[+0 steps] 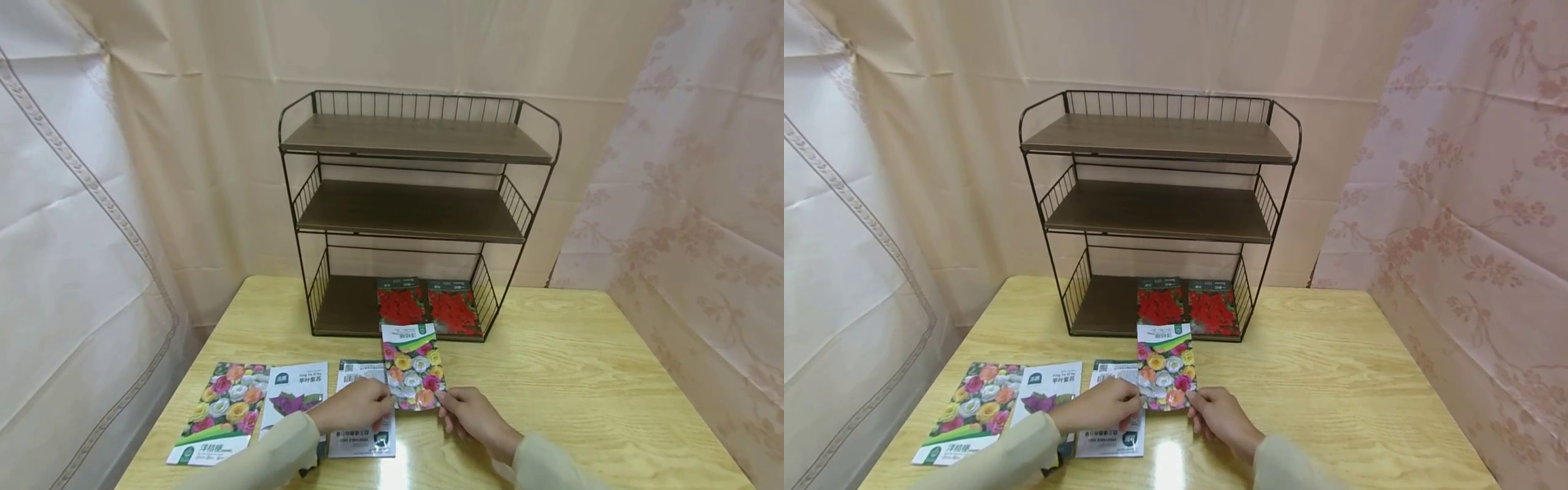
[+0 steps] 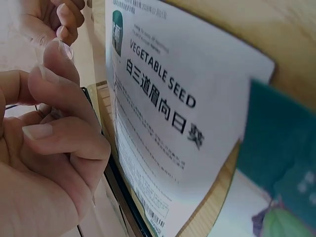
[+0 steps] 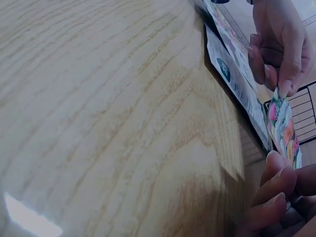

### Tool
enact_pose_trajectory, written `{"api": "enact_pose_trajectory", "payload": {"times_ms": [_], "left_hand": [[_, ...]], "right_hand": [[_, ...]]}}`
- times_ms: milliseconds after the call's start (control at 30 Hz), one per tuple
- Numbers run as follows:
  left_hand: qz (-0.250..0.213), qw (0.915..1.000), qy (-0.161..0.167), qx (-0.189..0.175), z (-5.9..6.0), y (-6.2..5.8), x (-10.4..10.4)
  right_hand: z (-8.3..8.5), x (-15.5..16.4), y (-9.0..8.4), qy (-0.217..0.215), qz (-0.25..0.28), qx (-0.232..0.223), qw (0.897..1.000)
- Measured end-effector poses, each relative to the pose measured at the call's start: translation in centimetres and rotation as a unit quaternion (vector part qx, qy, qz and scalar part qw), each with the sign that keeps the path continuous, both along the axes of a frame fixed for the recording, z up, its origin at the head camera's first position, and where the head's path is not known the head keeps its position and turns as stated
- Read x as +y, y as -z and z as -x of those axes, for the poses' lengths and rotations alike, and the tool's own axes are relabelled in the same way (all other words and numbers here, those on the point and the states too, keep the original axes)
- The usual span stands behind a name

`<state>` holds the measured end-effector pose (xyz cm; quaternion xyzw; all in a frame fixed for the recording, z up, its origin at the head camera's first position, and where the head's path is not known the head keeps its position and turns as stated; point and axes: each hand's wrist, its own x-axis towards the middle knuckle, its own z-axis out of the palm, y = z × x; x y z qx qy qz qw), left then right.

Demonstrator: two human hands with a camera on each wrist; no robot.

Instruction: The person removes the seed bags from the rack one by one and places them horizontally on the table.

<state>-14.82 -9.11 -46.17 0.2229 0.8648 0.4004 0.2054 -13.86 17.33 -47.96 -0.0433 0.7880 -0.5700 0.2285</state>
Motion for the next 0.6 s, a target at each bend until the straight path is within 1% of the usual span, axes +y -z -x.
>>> {"api": "enact_pose_trajectory", "payload": {"times_ms": [267,500,600], "left_hand": [[0.005,0.9998,0.015,0.006,-0.23,-0.23,0.60],[-0.006,0.9997,0.021,-0.007,-0.32,0.00,0.89],[-0.006,0.9998,0.020,-0.007,-0.33,0.04,0.99]], "right_hand": [[-0.46,0.49,0.06,-0.004,-0.007,-0.013,1.000],[-0.89,0.85,-0.15,-0.005,-0.004,-0.025,1.000],[-0.91,0.75,-0.33,-0.002,-0.001,-0.026,1.000]]}}
